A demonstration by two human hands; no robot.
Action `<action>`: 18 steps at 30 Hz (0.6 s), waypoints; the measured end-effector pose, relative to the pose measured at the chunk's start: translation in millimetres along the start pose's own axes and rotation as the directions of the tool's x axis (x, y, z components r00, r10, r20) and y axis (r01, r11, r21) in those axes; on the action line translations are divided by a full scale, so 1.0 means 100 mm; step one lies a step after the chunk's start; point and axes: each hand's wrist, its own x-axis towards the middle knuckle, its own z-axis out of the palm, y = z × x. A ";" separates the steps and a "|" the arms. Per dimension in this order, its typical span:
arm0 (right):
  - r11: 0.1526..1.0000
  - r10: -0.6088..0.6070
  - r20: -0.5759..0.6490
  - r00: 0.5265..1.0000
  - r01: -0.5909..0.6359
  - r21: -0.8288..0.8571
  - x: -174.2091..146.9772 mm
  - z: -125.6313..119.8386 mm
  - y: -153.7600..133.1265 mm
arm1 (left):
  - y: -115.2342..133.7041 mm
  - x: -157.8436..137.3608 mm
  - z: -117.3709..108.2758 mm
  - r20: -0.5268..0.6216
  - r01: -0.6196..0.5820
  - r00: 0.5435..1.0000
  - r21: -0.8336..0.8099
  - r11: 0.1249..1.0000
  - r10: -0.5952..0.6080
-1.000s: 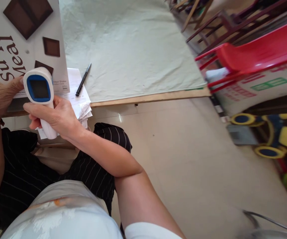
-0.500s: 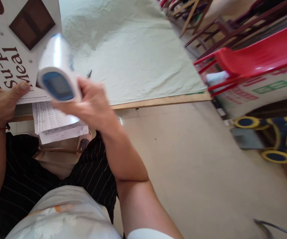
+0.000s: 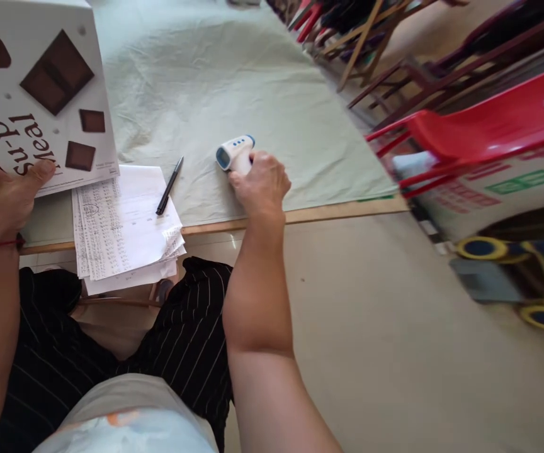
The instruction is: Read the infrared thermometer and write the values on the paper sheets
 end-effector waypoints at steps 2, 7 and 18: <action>1.000 -0.005 -0.008 1.000 0.005 0.020 0.00 0.03 0.01 | -0.01 -0.02 -0.05 0.017 -0.013 1.000 0.016 1.000 0.013; 0.995 -0.069 -0.175 0.982 0.081 0.059 -0.08 0.09 -0.04 | 0.11 -0.05 -0.25 0.092 0.133 0.983 0.235 0.963 -0.158; 0.938 -0.318 -0.002 0.948 0.315 0.147 -0.35 0.45 -0.42 | 0.73 -0.13 -0.28 0.322 0.073 0.825 0.754 0.652 -0.464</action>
